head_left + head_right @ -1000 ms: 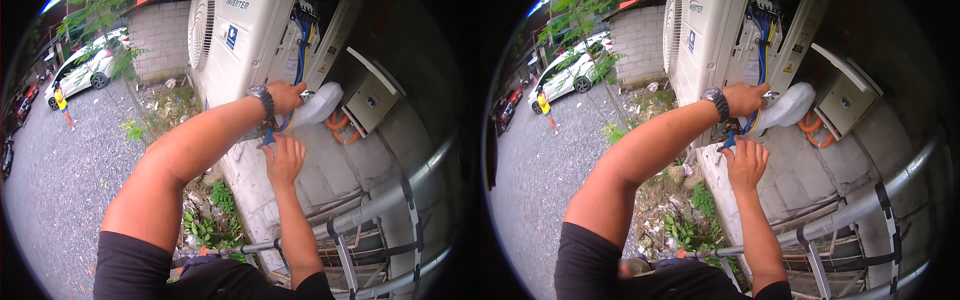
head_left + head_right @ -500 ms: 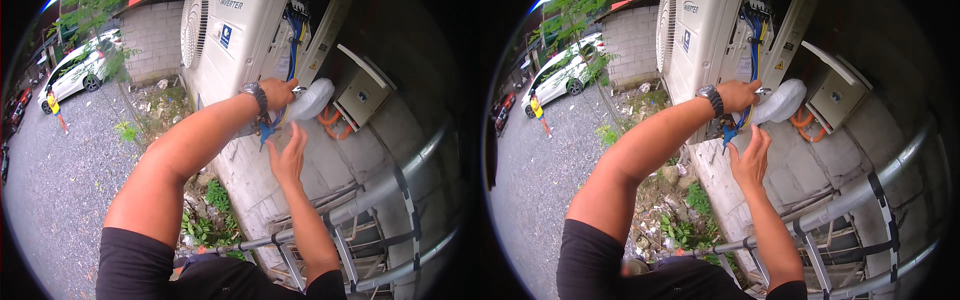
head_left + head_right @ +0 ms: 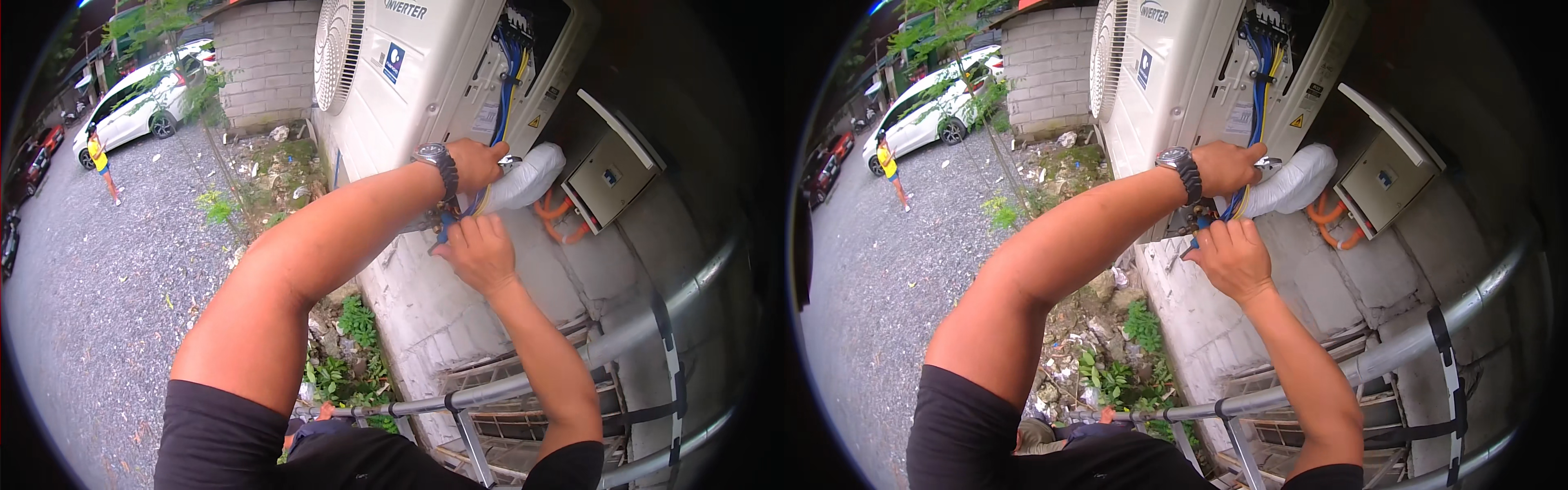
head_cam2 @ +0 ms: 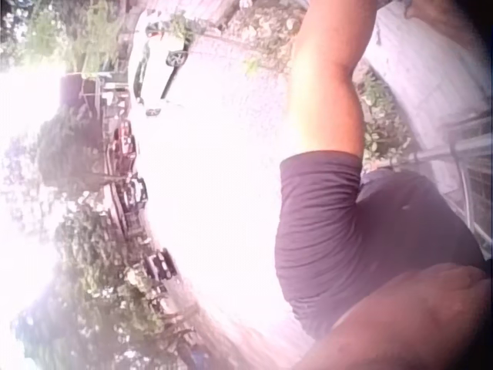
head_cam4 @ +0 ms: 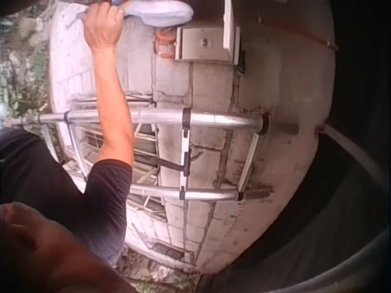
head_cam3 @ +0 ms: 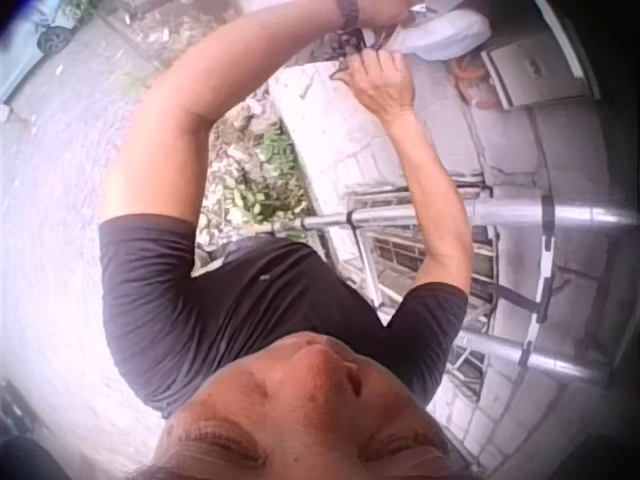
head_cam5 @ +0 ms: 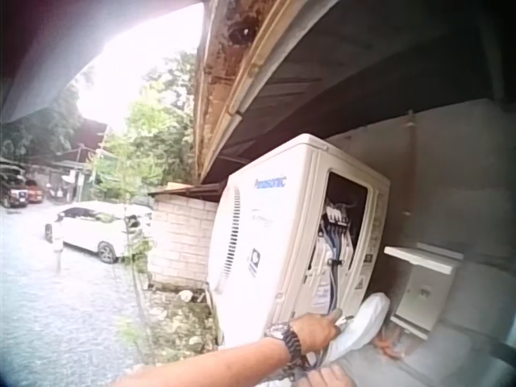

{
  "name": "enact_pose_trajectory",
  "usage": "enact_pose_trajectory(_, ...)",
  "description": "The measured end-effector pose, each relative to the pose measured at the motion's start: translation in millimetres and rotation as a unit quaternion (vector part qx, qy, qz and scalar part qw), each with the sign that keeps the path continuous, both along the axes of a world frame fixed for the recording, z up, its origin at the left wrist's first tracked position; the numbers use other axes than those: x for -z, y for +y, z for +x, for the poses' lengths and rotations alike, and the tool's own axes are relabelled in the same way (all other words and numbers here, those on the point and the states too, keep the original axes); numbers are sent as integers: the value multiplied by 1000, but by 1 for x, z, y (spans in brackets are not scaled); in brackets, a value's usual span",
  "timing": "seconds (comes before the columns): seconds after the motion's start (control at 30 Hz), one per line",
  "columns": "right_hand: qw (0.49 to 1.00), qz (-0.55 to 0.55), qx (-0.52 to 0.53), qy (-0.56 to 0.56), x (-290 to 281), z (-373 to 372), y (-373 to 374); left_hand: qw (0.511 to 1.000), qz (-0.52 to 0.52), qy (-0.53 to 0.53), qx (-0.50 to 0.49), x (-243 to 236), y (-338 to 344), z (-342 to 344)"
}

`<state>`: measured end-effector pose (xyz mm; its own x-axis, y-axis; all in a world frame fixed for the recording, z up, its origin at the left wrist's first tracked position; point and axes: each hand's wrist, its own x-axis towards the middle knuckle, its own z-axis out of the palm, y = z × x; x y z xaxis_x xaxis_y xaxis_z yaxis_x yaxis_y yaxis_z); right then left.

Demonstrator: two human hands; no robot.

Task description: The person unscrews and removes a plastic side panel and an internal metal cover from an outdoor air conditioning unit using a screwdriver, hands the parts to another person below, and then uses a wrench to tighten a valve on the unit.

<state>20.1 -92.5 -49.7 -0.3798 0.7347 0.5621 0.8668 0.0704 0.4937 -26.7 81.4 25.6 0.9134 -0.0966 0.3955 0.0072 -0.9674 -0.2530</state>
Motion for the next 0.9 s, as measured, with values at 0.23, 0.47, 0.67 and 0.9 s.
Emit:
enact_pose_trajectory(0.23, 694, 202, 33, 690, 59, -45, 32, 1000, -19, -17, 5, 4, -1, 7)
enact_pose_trajectory(0.47, 661, 68, 12, 747, 47, -27, -5, 1000, 0, -5, 7, -1, -2, 4)
enact_pose_trajectory(0.67, 977, 167, 17, 129, 27, -19, -29, 1000, -5, -1, -1, 0, -2, 4)
enact_pose_trajectory(0.9, 998, 36, -7, -59, 0, -1, -17, 1000, -1, -4, -2, -2, -3, 3)
